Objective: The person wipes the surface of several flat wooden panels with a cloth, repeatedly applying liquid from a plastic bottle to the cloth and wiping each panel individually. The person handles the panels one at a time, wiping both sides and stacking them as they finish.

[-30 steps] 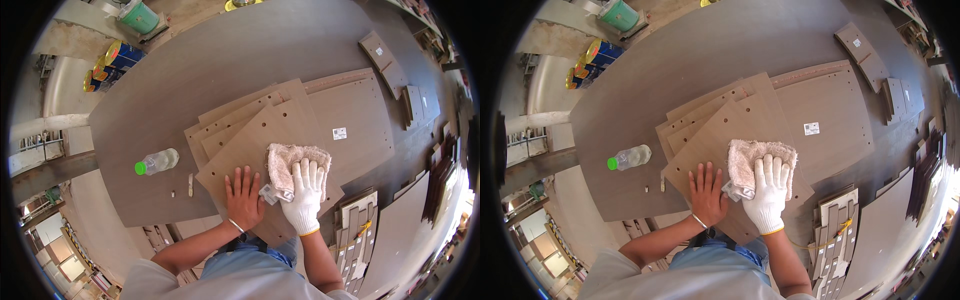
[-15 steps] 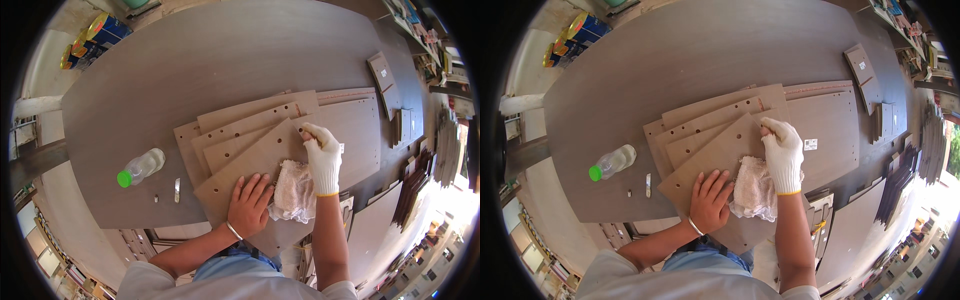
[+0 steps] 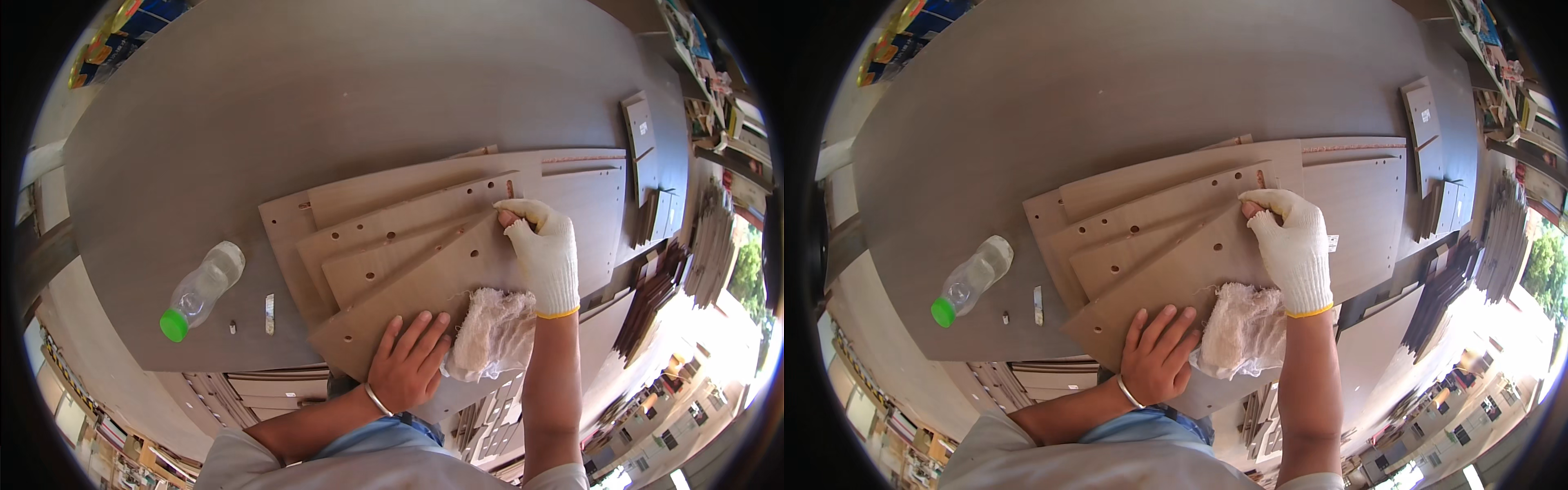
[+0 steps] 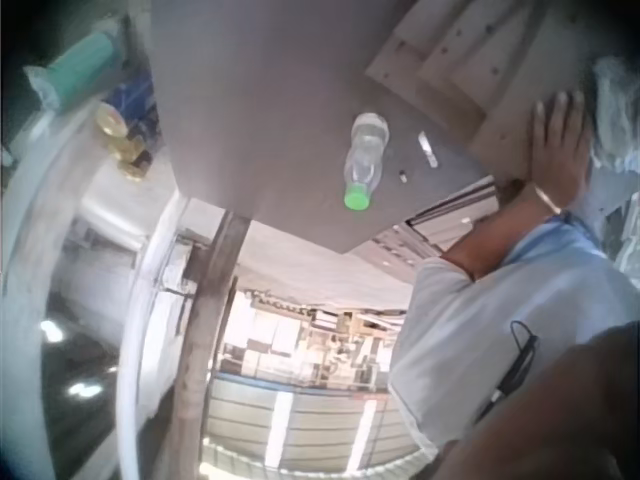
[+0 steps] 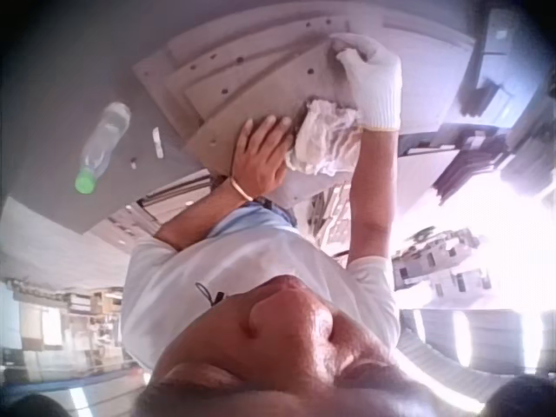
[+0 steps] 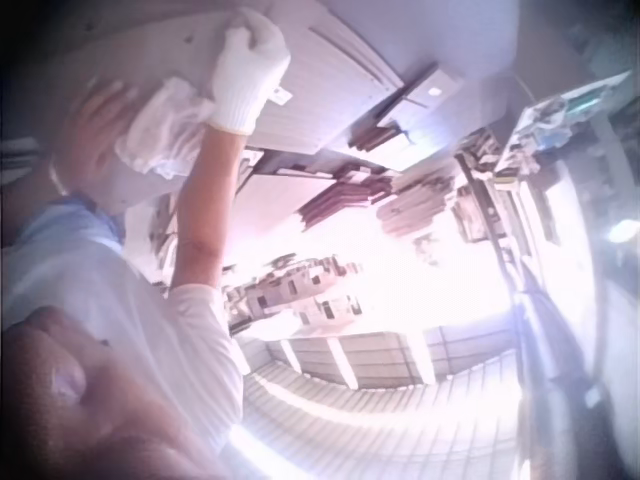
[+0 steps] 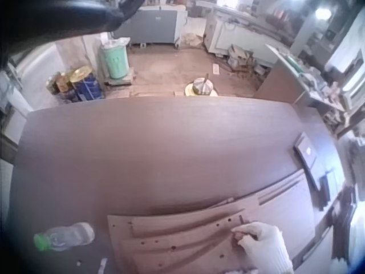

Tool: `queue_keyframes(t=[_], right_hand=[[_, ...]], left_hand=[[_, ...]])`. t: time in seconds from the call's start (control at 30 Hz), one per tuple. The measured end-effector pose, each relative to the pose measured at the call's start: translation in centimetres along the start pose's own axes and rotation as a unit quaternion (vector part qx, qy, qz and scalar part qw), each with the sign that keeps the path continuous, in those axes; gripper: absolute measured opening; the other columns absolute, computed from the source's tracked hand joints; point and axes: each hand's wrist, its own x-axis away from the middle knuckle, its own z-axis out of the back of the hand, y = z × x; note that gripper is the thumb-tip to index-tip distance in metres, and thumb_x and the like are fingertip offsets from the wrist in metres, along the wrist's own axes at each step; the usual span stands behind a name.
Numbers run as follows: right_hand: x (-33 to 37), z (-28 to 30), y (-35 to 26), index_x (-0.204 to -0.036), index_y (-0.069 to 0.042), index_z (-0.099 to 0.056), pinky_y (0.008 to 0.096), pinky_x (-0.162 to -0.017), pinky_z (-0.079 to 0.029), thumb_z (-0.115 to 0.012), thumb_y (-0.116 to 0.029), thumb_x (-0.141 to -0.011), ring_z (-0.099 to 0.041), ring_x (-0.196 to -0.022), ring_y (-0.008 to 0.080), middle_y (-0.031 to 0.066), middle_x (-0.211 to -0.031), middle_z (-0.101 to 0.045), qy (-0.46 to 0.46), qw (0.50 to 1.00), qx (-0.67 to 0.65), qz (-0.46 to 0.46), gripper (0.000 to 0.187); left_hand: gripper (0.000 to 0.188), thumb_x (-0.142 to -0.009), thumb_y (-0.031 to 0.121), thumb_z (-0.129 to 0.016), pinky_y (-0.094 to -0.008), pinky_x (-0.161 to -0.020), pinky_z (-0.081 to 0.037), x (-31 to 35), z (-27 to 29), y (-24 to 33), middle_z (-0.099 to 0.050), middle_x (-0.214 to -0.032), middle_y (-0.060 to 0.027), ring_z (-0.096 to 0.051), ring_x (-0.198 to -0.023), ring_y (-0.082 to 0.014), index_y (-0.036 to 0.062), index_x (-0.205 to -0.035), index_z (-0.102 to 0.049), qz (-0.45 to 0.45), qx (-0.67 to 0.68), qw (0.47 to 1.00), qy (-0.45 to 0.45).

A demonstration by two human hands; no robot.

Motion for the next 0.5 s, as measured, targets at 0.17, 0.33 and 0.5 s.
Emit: queue_keyframes(t=[0.17,0.33,0.5], right_hand=[[-1.0,1.1,-1.9,-0.109,0.002,-0.080,0.0308,-0.080,-0.056,-0.068,-0.007,-0.091,-0.073,-0.084,0.0175,0.0119,-0.089,-0.078,-0.063,0.996,0.064,-0.009,0.024],[-1.9,1.7,-2.5,-0.107,0.000,-0.081,0.0363,-0.080,-0.058,-0.067,-0.010,-0.088,-0.076,-0.084,0.0271,0.0163,-0.092,-0.079,-0.097,0.986,0.138,0.015,0.025],[-2.1,1.2,-3.6,-0.101,-0.006,-0.082,0.0446,-0.082,-0.059,-0.067,-0.017,-0.086,-0.075,-0.089,0.0378,0.0179,-0.094,-0.077,-0.087,0.952,0.284,0.074,0.024]], left_hand=[[0.033,-0.091,0.023,-0.059,-0.0574,-0.127,-0.027,0.1,0.0,-0.1,-0.065,-0.151,-0.0106,-0.054,-0.145,-0.0310,0.0097,-0.115,-0.078,0.000,0.002,1.000,0.001],[0.031,-0.092,0.023,-0.059,-0.0563,-0.128,-0.026,0.2,0.0,-0.2,-0.065,-0.151,-0.0094,-0.054,-0.146,-0.0297,0.0103,-0.113,-0.078,-0.001,0.008,1.000,0.001],[0.029,-0.092,0.023,-0.059,-0.0557,-0.128,-0.026,0.2,0.1,-0.2,-0.065,-0.152,-0.0088,-0.052,-0.148,-0.0290,0.0110,-0.111,-0.078,0.000,0.015,1.000,0.001]])
